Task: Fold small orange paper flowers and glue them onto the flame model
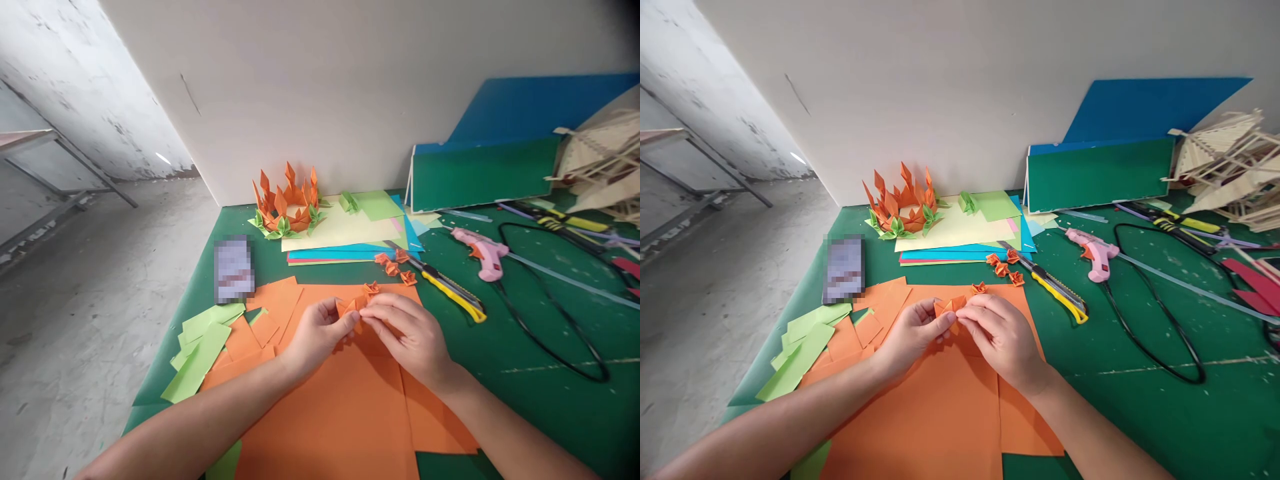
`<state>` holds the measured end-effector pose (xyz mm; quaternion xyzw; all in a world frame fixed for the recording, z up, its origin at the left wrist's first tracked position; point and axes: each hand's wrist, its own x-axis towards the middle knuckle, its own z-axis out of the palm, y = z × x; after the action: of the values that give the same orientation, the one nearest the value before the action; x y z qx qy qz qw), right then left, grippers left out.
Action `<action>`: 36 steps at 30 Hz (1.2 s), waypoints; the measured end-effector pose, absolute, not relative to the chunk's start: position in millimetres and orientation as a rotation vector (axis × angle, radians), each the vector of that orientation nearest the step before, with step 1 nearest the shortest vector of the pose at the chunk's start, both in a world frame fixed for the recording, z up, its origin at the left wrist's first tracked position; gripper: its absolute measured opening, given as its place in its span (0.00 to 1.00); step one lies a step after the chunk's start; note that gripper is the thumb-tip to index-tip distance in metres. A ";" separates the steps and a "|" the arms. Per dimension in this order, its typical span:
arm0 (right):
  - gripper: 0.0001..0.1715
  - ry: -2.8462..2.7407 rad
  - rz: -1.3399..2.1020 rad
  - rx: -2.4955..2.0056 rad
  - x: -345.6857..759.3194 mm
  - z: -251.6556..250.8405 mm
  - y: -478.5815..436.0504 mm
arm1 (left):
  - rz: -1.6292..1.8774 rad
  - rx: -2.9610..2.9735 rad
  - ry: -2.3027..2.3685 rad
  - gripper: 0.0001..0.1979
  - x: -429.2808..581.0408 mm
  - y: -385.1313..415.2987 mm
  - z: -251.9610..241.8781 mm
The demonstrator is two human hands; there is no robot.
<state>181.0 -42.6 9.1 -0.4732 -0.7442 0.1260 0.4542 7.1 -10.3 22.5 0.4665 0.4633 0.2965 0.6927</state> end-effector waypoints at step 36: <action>0.06 -1.743 0.322 -1.180 174.5 11.2 -42.4 | 0.637 1.366 1.068 0.12 7.8 -9.8 13.9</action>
<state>174.5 -42.4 11.2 -0.4847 -0.7158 0.1324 0.4849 7.8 -9.8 13.9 0.5901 0.4610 0.2752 0.6028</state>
